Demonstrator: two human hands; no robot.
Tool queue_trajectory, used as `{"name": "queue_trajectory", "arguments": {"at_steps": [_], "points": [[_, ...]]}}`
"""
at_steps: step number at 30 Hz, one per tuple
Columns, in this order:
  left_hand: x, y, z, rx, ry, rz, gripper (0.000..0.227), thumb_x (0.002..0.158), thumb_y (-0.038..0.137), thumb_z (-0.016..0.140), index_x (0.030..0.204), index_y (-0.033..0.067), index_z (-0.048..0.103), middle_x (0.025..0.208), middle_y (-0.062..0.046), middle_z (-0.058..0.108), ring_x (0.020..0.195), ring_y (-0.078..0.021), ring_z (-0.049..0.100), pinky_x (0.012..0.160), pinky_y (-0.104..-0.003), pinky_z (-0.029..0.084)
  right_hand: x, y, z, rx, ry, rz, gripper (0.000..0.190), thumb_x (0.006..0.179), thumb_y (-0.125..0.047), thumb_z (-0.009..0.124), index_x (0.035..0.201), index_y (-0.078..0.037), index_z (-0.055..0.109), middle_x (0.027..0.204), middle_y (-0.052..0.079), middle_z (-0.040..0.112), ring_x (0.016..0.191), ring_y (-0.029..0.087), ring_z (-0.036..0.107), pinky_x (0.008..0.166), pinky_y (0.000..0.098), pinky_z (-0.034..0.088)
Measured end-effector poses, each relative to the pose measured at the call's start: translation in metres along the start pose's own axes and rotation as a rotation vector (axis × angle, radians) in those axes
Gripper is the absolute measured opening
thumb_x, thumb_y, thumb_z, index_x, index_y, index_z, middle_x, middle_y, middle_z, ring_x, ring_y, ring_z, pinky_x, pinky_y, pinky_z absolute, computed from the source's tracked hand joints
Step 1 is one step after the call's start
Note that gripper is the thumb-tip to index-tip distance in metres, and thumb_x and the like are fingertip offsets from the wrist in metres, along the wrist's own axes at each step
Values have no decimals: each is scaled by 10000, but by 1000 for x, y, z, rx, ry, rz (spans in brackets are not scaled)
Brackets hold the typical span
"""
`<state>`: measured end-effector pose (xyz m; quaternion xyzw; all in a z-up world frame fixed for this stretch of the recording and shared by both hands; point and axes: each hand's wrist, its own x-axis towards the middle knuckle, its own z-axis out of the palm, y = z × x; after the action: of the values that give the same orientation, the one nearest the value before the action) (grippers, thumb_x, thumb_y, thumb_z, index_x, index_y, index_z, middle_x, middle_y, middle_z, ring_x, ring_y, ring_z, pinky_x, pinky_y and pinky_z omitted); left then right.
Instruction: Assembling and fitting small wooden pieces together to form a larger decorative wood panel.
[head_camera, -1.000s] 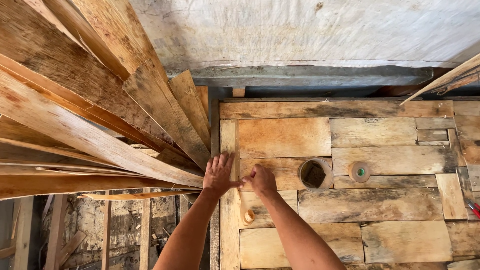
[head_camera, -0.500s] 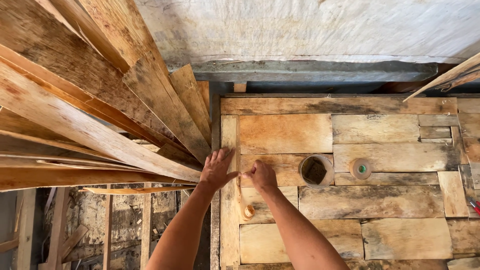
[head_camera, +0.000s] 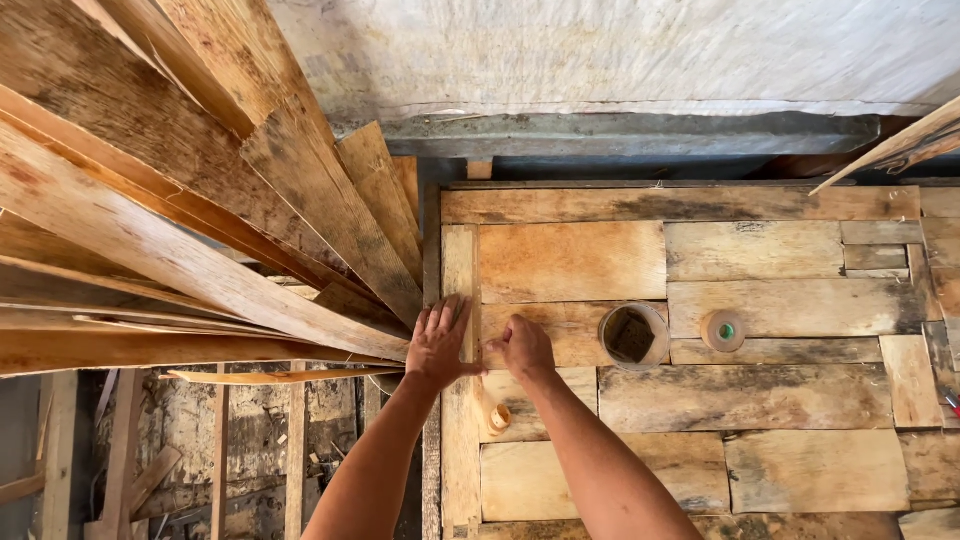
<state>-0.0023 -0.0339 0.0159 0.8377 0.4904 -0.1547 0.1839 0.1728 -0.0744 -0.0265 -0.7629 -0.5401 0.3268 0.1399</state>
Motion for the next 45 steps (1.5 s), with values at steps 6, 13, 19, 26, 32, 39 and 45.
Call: {"name": "queue_trajectory", "arguments": {"at_steps": [6, 13, 19, 26, 32, 39, 45], "points": [[-12, 7, -30, 31, -122, -1, 1554, 573, 825, 820, 1638, 99, -49, 1710, -118, 58, 1581, -272, 65, 1281, -463, 77, -2, -2, -3, 7, -13, 16, 399, 758, -280, 911, 798, -50, 588, 808, 119, 666, 828, 289, 647, 751, 446, 521], [13, -18, 20, -77, -56, 94, 1469, 678, 872, 751, 1646, 142, -79, 1716, -171, -19, 1554, -332, 49, 1250, -514, 70, 2, -6, -2, -2, -52, 71, 391, 787, -303, 889, 798, -65, 580, 799, 90, 667, 811, 243, 640, 741, 423, 521], [-5, -2, -8, 60, -118, 32, 1565, 573, 825, 823, 1640, 126, -84, 1727, -129, -4, 1598, -277, 39, 1293, -464, 60, -7, -10, -6, -1, -108, 103, 397, 815, -322, 867, 816, -63, 567, 803, 89, 640, 776, 233, 635, 711, 413, 527], [11, -10, 4, -71, -103, -6, 1423, 661, 765, 817, 1653, 166, -10, 1715, -112, 82, 1560, -313, 131, 1267, -488, 121, 1, -6, -2, 14, -96, 92, 388, 809, -342, 855, 841, -74, 576, 822, 73, 664, 776, 208, 651, 709, 393, 548], [10, -3, -9, -80, 46, -28, 1180, 694, 646, 847, 1597, 162, 262, 1602, -85, 313, 1461, -288, 334, 1201, -474, 276, 1, -6, -4, 9, -137, 152, 361, 812, -322, 861, 853, -74, 602, 809, 85, 687, 772, 225, 669, 717, 408, 538], [24, -4, 8, -182, 133, -85, 948, 764, 538, 837, 1529, 195, 397, 1523, -47, 395, 1404, -263, 388, 1154, -477, 320, 6, -1, -3, 9, -65, 107, 443, 711, -328, 940, 797, -39, 615, 795, 130, 691, 793, 291, 656, 731, 451, 529], [22, -4, -2, -222, 138, -91, 845, 790, 495, 840, 1485, 216, 450, 1477, -38, 409, 1372, -255, 389, 1111, -487, 340, 12, 5, 5, 4, -58, 90, 386, 763, -324, 901, 805, -66, 617, 808, 95, 692, 774, 254, 679, 711, 422, 552]]}}
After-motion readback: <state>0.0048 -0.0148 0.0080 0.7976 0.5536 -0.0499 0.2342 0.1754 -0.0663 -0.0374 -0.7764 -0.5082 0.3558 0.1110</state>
